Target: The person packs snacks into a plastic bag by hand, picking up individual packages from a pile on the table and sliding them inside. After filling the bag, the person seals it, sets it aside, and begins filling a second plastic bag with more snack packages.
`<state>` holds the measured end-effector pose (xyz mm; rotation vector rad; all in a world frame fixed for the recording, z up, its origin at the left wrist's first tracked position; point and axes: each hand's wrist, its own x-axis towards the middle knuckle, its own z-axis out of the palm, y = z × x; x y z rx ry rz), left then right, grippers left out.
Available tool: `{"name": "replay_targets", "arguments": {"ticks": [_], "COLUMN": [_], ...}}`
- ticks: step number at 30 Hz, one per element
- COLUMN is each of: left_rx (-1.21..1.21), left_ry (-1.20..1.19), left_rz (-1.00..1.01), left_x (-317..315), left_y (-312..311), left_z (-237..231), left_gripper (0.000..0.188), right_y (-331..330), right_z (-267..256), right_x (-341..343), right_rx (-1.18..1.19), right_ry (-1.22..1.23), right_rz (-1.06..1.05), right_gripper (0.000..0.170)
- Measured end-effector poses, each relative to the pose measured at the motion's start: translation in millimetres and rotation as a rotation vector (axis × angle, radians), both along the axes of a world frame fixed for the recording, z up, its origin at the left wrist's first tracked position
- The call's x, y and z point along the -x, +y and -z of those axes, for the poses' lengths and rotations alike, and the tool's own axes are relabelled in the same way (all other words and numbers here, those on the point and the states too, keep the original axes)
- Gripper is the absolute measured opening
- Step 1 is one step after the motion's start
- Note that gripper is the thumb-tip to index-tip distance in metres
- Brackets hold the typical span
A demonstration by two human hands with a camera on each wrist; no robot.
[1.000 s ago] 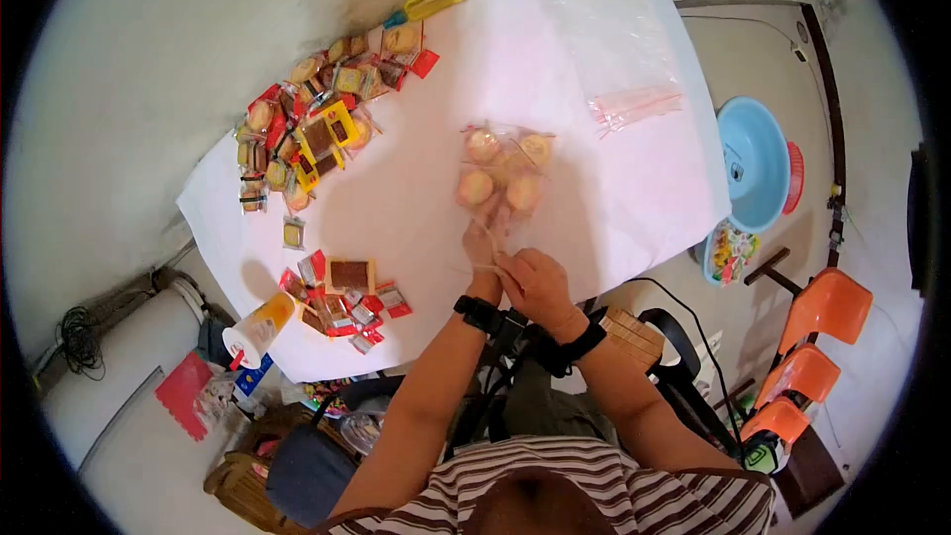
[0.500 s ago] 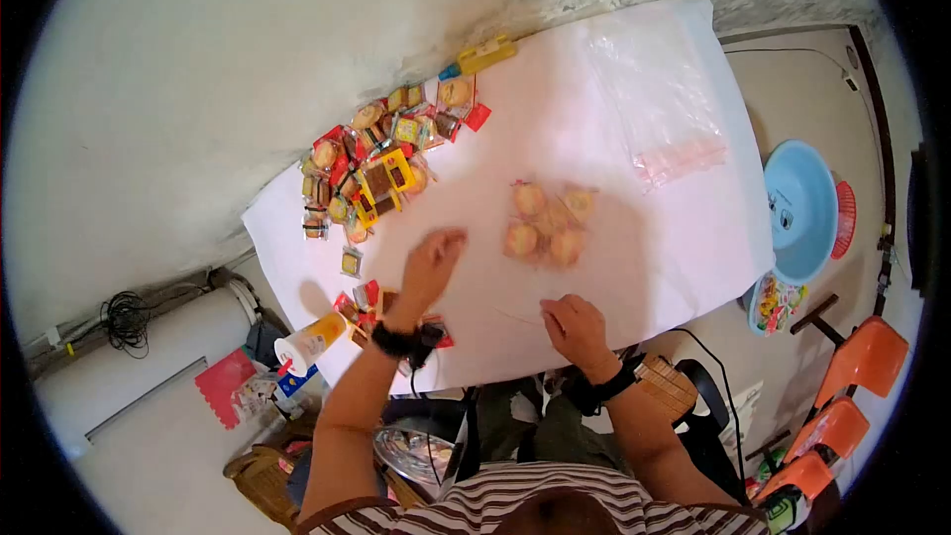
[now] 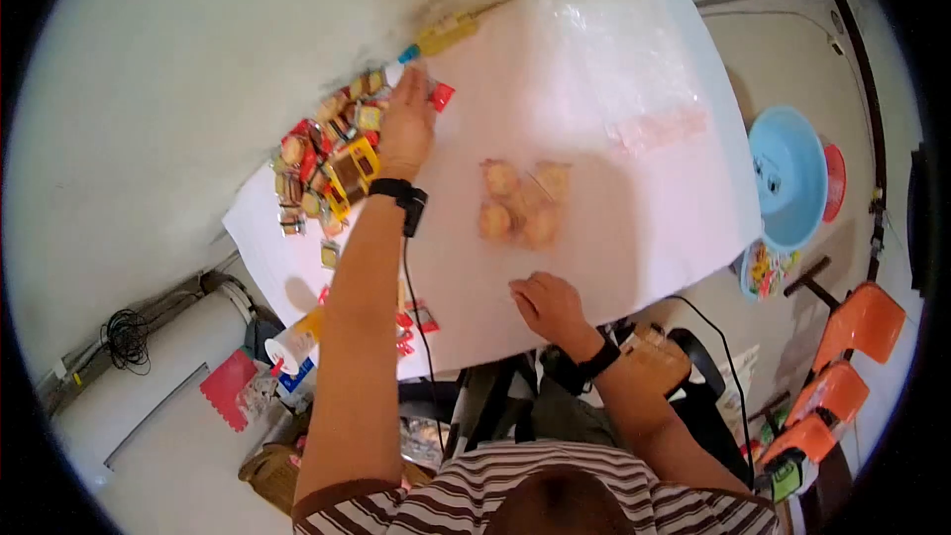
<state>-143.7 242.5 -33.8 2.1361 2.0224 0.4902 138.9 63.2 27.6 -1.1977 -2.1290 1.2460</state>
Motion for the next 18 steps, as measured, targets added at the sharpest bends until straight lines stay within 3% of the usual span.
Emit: {"name": "replay_targets", "arguments": {"ticks": [5,8,10,12,15,18], "left_rx": [-0.227,-0.205,-0.009,0.154,0.355,0.553], "left_ry": [-0.247,-0.681,-0.771,-0.689,-1.044,-1.310], "left_rz": [-0.214,-0.479,-0.753,-0.877,-0.917,-0.919], "left_x": [1,-1,-26,-47,-97,-133], "left_y": [-50,-116,-166,-230,-293,-315], "left_z": [-53,-55,-87,-96,-112,-98], "left_gripper": [0.031,0.027,0.026,0.026,0.025,0.030], "right_y": [6,5,3,2,1,-3], "right_z": [-6,-5,-6,-6,-7,-6], "right_x": [3,8,10,13,17,19], "right_rx": [0.051,0.034,-0.014,-0.042,-0.078,-0.038], "right_ry": [0.005,0.056,0.107,0.122,0.097,0.060], "right_rz": [0.063,0.107,0.141,0.204,0.198,0.207], "right_gripper": [0.012,0.010,0.010,0.009,0.010,0.012]}}
